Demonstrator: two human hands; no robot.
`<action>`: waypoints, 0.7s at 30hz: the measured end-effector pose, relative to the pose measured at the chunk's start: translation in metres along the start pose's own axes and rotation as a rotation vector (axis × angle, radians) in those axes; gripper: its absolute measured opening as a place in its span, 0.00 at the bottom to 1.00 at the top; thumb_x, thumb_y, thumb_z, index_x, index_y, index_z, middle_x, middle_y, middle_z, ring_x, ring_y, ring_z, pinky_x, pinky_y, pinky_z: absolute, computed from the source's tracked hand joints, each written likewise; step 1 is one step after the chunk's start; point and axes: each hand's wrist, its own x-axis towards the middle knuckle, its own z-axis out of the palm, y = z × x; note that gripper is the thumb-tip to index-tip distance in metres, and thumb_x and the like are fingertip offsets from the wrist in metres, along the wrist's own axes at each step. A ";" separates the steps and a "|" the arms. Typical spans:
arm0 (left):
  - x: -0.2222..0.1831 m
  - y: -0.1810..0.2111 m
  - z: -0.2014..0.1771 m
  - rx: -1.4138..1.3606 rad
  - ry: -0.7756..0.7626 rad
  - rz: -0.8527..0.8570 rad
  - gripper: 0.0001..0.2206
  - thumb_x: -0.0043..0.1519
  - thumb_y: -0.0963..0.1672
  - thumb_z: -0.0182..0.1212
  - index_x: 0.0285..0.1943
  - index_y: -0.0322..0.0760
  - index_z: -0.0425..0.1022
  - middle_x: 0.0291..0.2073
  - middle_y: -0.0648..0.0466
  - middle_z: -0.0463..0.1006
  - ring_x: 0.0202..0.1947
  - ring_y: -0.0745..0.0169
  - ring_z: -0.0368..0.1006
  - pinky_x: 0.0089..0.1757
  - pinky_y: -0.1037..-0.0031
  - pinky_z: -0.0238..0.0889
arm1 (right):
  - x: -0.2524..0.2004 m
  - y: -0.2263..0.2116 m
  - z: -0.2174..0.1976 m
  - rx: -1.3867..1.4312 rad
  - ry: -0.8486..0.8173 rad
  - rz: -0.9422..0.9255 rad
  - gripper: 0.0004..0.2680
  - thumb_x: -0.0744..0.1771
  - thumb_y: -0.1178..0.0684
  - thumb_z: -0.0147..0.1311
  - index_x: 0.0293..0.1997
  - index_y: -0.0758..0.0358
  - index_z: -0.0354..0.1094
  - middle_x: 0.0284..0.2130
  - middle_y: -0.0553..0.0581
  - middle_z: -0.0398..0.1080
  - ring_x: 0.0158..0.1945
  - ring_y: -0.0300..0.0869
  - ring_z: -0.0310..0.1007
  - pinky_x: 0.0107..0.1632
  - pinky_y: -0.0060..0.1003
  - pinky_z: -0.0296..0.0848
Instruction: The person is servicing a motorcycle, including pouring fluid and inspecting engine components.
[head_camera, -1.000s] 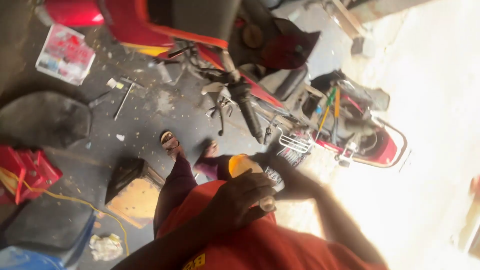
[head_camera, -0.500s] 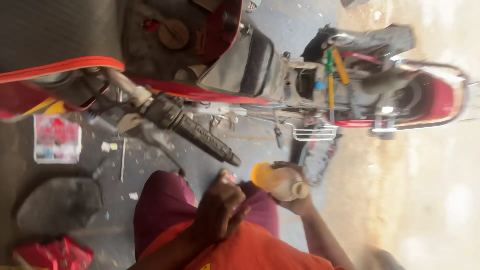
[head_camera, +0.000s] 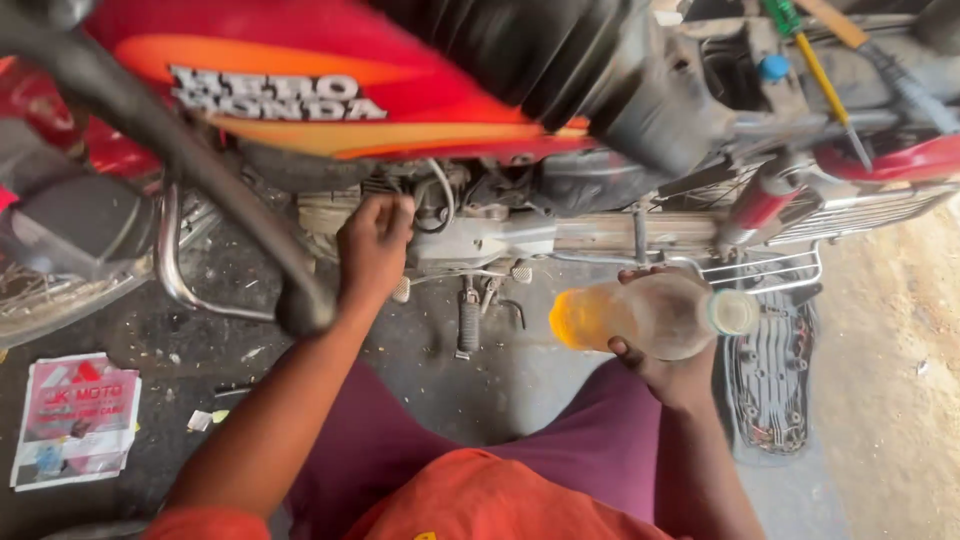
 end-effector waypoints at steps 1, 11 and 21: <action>0.009 -0.013 0.010 -0.116 -0.008 -0.124 0.14 0.68 0.50 0.62 0.44 0.35 0.77 0.31 0.55 0.81 0.31 0.68 0.78 0.38 0.73 0.71 | -0.006 0.006 0.003 0.067 0.028 0.015 0.29 0.60 0.51 0.72 0.64 0.67 0.57 0.57 0.61 0.71 0.63 0.47 0.72 0.67 0.44 0.73; 0.024 -0.032 0.048 -0.257 0.098 -0.020 0.15 0.66 0.52 0.65 0.46 0.36 0.80 0.34 0.58 0.82 0.30 0.70 0.75 0.36 0.77 0.68 | -0.030 0.033 0.006 -0.044 -0.028 0.133 0.29 0.59 0.50 0.72 0.63 0.68 0.61 0.56 0.62 0.72 0.61 0.47 0.73 0.64 0.43 0.74; 0.049 -0.020 0.104 -0.166 0.045 -0.095 0.17 0.68 0.53 0.60 0.44 0.37 0.82 0.24 0.58 0.78 0.23 0.70 0.72 0.27 0.75 0.62 | -0.039 0.048 0.032 0.061 -0.048 0.148 0.30 0.58 0.52 0.74 0.63 0.67 0.59 0.56 0.60 0.71 0.59 0.45 0.73 0.62 0.41 0.75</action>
